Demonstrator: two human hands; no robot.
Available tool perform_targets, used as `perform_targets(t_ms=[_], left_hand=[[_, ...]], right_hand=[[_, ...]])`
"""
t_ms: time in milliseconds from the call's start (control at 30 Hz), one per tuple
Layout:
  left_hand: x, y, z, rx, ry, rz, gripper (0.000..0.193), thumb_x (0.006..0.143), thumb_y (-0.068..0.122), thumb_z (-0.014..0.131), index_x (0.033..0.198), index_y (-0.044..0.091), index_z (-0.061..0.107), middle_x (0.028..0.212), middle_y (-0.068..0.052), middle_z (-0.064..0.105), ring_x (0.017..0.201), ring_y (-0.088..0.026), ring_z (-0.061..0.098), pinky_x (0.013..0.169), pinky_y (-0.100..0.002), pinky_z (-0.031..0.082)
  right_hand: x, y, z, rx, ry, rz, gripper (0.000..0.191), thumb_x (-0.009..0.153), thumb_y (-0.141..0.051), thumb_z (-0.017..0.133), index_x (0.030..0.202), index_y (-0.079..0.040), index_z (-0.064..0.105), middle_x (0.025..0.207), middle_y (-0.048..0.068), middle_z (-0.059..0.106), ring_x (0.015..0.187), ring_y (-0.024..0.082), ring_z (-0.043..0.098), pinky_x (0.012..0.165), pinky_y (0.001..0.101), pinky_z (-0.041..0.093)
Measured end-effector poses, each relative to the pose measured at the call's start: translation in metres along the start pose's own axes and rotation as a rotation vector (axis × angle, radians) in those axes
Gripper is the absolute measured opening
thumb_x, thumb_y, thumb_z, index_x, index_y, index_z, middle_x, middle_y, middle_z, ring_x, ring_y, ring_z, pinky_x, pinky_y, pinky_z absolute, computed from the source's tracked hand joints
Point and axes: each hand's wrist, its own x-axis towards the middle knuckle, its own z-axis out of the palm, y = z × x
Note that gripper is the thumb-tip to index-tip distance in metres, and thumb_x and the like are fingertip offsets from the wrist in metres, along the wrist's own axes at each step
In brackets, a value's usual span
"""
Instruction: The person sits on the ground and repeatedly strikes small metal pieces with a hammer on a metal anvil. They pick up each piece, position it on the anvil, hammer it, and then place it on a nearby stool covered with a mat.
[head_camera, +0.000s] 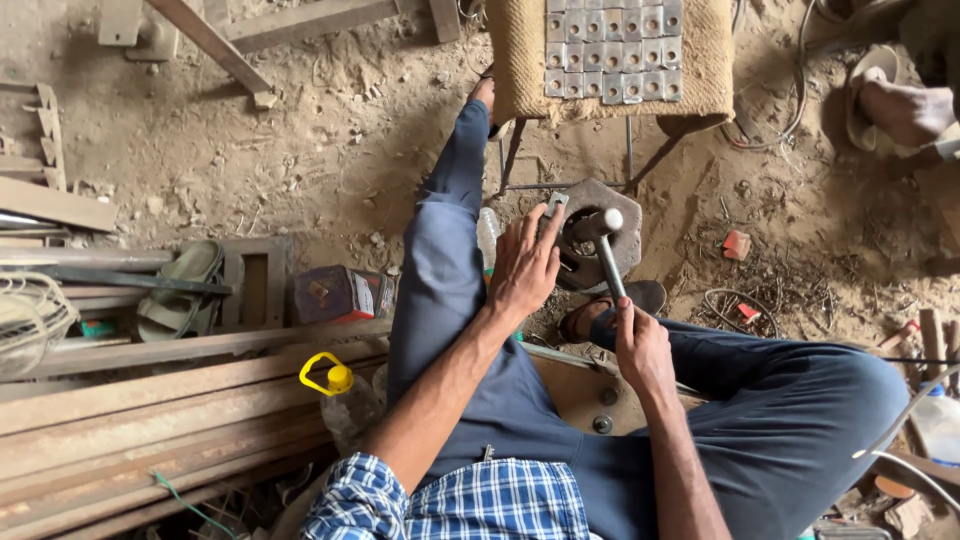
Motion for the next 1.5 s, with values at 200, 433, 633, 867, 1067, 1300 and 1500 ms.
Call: perform_targets(t_ms=[200,433,633,867,1067,1300,1500], left_hand=[[-0.003,-0.003,0.000,-0.023,-0.072,-0.141,0.042,0.094,0.017,0.067,0.136,0.008,0.065,0.110,-0.010,0.056,0.093,-0.024,0.054,0.081,-0.040,0.050],[-0.012,-0.019,0.024,-0.185,-0.089,-0.221,0.039,0.098,0.020,0.066,0.135,0.007,0.064,0.088,-0.003,0.059,0.060,-0.015,0.052,0.049,-0.031,0.045],[-0.013,-0.019,0.029,-0.229,-0.216,-0.314,0.040,0.101,0.016,0.058,0.141,0.009,0.060,0.068,-0.001,0.062,0.049,-0.011,0.047,0.041,-0.029,0.039],[-0.013,-0.024,0.040,-0.268,-0.160,-0.298,0.039,0.101,0.016,0.057,0.139,0.008,0.060,0.068,-0.002,0.059,0.051,-0.012,0.047,0.041,-0.030,0.040],[-0.022,-0.032,0.056,-0.183,-0.087,-0.249,0.040,0.099,0.020,0.062,0.138,0.008,0.060,0.073,-0.007,0.057,0.054,-0.013,0.046,0.041,-0.029,0.039],[-0.015,-0.026,0.036,-0.142,-0.044,-0.180,0.042,0.101,0.021,0.060,0.140,0.008,0.060,0.064,0.001,0.052,0.048,-0.010,0.039,0.038,-0.028,0.035],[0.005,-0.004,-0.008,-0.152,-0.217,-0.333,0.040,0.093,0.029,0.064,0.132,0.019,0.069,0.074,-0.018,0.072,0.065,-0.036,0.069,0.059,-0.049,0.054]], right_hand=[[-0.002,0.001,-0.001,-0.034,0.044,-0.047,0.058,0.108,-0.048,0.041,0.097,-0.002,0.075,0.059,0.019,0.063,0.054,0.032,0.067,0.058,0.0456,0.051],[-0.005,0.003,-0.001,-0.084,0.172,-0.171,0.046,0.109,-0.035,0.045,0.094,-0.001,0.072,0.055,0.013,0.060,0.038,0.021,0.053,0.037,0.0392,0.040],[0.000,-0.009,-0.008,-0.192,0.343,-0.407,0.042,0.114,-0.032,0.048,0.084,-0.005,0.061,0.052,0.005,0.050,0.036,0.016,0.033,0.037,0.0374,0.029],[0.009,-0.023,0.006,-0.347,0.307,-0.296,0.047,0.114,-0.039,0.046,0.085,-0.006,0.059,0.051,0.007,0.051,0.038,0.018,0.042,0.035,0.0376,0.036],[0.017,-0.022,0.007,-0.456,0.227,-0.201,0.046,0.111,-0.043,0.046,0.088,-0.006,0.061,0.054,0.012,0.055,0.040,0.025,0.052,0.038,0.0418,0.044],[0.020,-0.009,0.000,-0.350,0.356,-0.481,0.045,0.114,-0.038,0.047,0.087,-0.006,0.064,0.057,0.011,0.058,0.043,0.026,0.048,0.046,0.0419,0.038],[0.023,-0.001,0.026,-0.472,0.325,-0.304,0.041,0.106,-0.041,0.051,0.085,-0.008,0.062,0.057,0.016,0.060,0.046,0.036,0.058,0.040,0.0478,0.044]])
